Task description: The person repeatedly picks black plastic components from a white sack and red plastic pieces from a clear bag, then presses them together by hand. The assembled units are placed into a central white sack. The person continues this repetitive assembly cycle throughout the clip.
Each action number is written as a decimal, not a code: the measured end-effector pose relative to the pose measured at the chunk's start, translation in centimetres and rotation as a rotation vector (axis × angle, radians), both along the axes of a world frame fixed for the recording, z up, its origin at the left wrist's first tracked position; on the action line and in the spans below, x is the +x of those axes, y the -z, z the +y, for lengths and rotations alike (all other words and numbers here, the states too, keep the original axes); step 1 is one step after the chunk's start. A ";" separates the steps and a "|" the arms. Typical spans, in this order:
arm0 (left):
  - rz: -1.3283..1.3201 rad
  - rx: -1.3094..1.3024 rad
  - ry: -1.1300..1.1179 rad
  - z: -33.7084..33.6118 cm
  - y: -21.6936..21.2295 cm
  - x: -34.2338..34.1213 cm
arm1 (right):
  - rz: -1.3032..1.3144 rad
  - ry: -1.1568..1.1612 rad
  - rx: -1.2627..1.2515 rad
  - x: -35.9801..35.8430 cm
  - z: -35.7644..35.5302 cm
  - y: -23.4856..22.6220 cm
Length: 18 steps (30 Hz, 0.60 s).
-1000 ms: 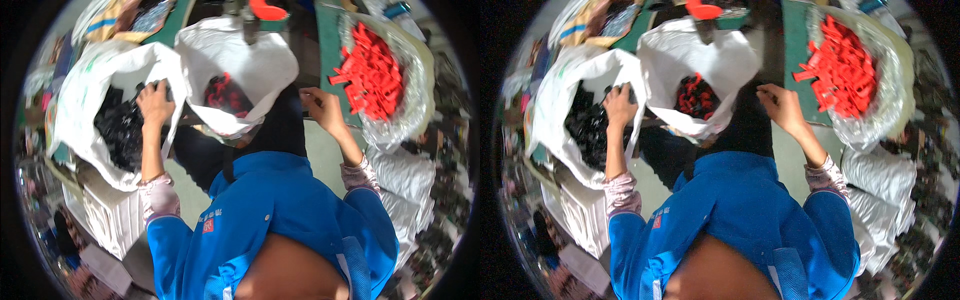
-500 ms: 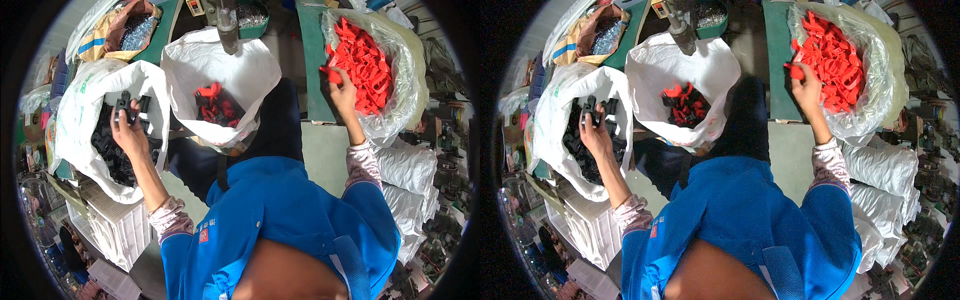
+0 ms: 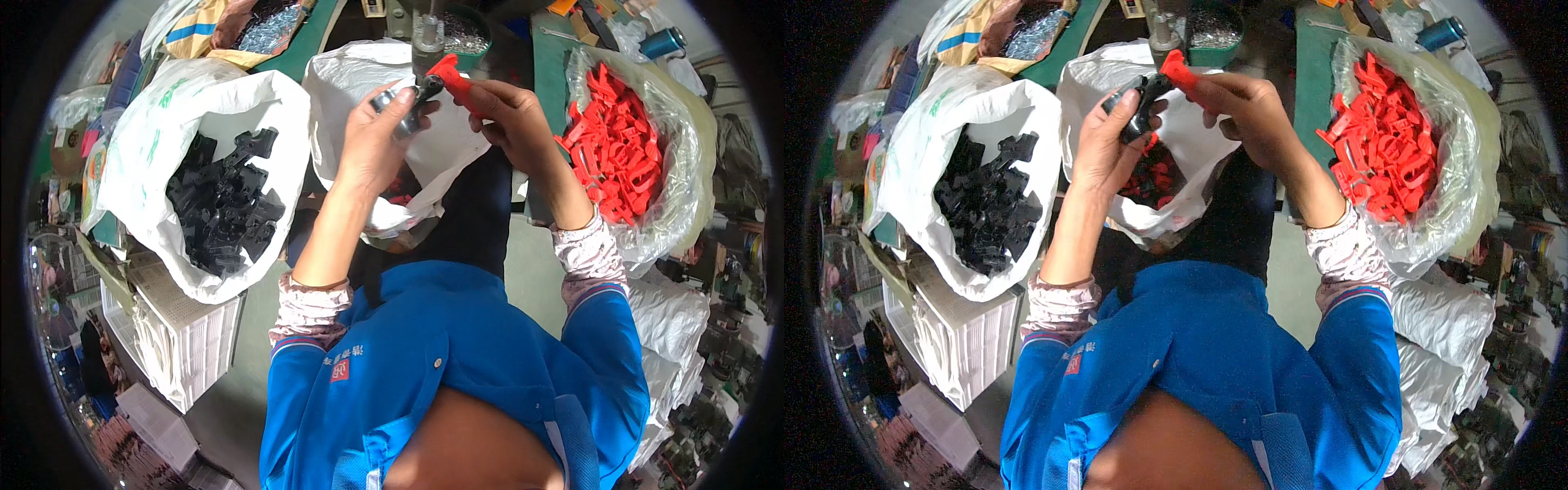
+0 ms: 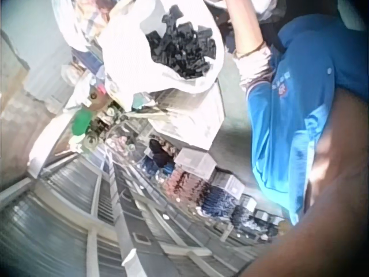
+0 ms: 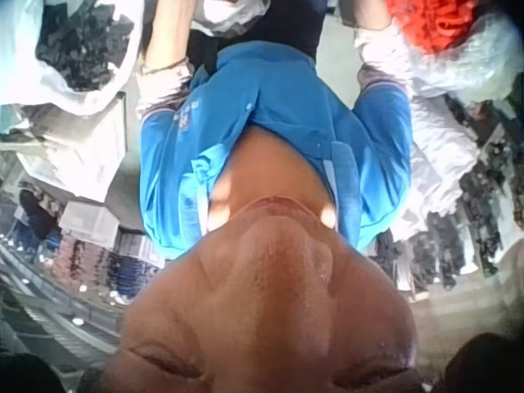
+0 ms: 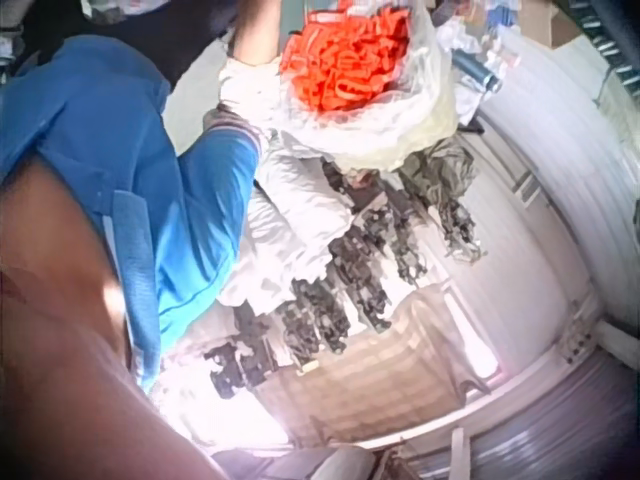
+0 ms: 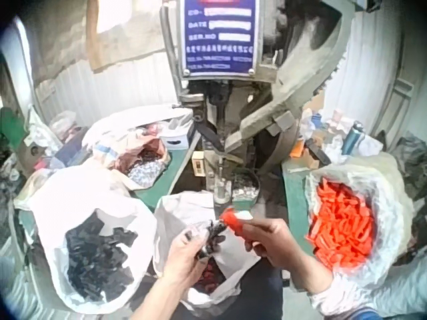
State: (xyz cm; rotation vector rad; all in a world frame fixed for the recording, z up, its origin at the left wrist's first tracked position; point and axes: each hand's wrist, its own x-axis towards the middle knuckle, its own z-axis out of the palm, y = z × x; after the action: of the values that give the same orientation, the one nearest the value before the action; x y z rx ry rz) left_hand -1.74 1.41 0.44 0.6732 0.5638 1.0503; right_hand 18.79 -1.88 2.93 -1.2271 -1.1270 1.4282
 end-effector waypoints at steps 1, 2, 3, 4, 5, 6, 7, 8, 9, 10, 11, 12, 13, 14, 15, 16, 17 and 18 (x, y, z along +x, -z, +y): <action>-0.050 0.013 0.014 -0.1 -0.1 0.2 | -0.035 -0.012 0.023 -0.3 0.2 -0.2; -0.054 0.035 -0.033 -0.1 0.0 0.6 | -0.130 -0.034 0.156 -0.8 0.6 -0.1; -0.060 0.054 -0.076 -0.1 0.2 1.1 | -0.228 -0.052 0.286 -1.2 1.0 0.2; -0.067 0.074 -0.116 -0.1 0.4 1.6 | -0.325 -0.067 0.417 -1.4 1.3 0.3; -0.107 0.090 -0.143 -0.1 0.5 2.0 | -0.363 -0.080 0.445 -1.3 1.6 0.2; -0.130 0.074 -0.135 0.2 0.4 2.1 | -0.404 -0.090 0.478 -1.1 2.2 -0.1; -0.153 0.057 -0.126 0.5 0.3 2.1 | -0.446 -0.098 0.511 -0.8 2.6 -0.6; -0.175 0.040 -0.115 0.9 0.1 2.1 | -0.568 -0.087 0.689 -0.7 2.9 -1.3; -0.170 0.058 -0.091 1.4 -0.2 2.0 | -0.686 -0.081 0.872 -0.7 3.4 -2.3; -0.233 0.099 -0.046 2.4 -0.4 1.9 | -0.801 -0.072 1.058 -0.7 3.9 -3.5; -0.297 0.083 -0.029 3.4 -0.9 2.3 | -0.899 -0.061 1.050 -0.4 4.2 -4.9; -0.358 0.062 -0.012 4.2 -2.1 2.6 | -1.087 -0.062 1.071 -0.5 4.6 -6.8; -0.388 0.061 0.037 5.1 -2.8 2.5 | -1.146 -0.010 1.068 -0.6 5.1 -8.2; -0.357 0.086 0.110 6.0 -3.5 2.1 | -1.204 0.042 1.064 -0.7 5.6 -8.9; -0.257 0.083 0.053 6.6 -4.3 2.5 | -1.208 0.078 1.032 -0.5 6.3 -9.1; -0.157 0.081 -0.006 6.9 -5.0 2.9 | -1.128 0.071 0.925 -0.4 6.6 -9.1; -0.082 0.103 -0.026 7.1 -5.6 3.0 | -1.046 0.060 0.820 -0.4 6.8 -8.8; -0.010 0.121 -0.045 7.2 -6.0 3.1 | -0.966 0.048 0.712 -0.4 7.0 -8.3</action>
State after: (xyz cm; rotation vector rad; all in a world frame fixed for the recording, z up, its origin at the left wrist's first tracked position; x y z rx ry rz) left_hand 1.33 8.66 6.43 0.7634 0.5115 1.1356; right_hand 18.43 5.11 11.23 -1.3775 -1.9885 0.2281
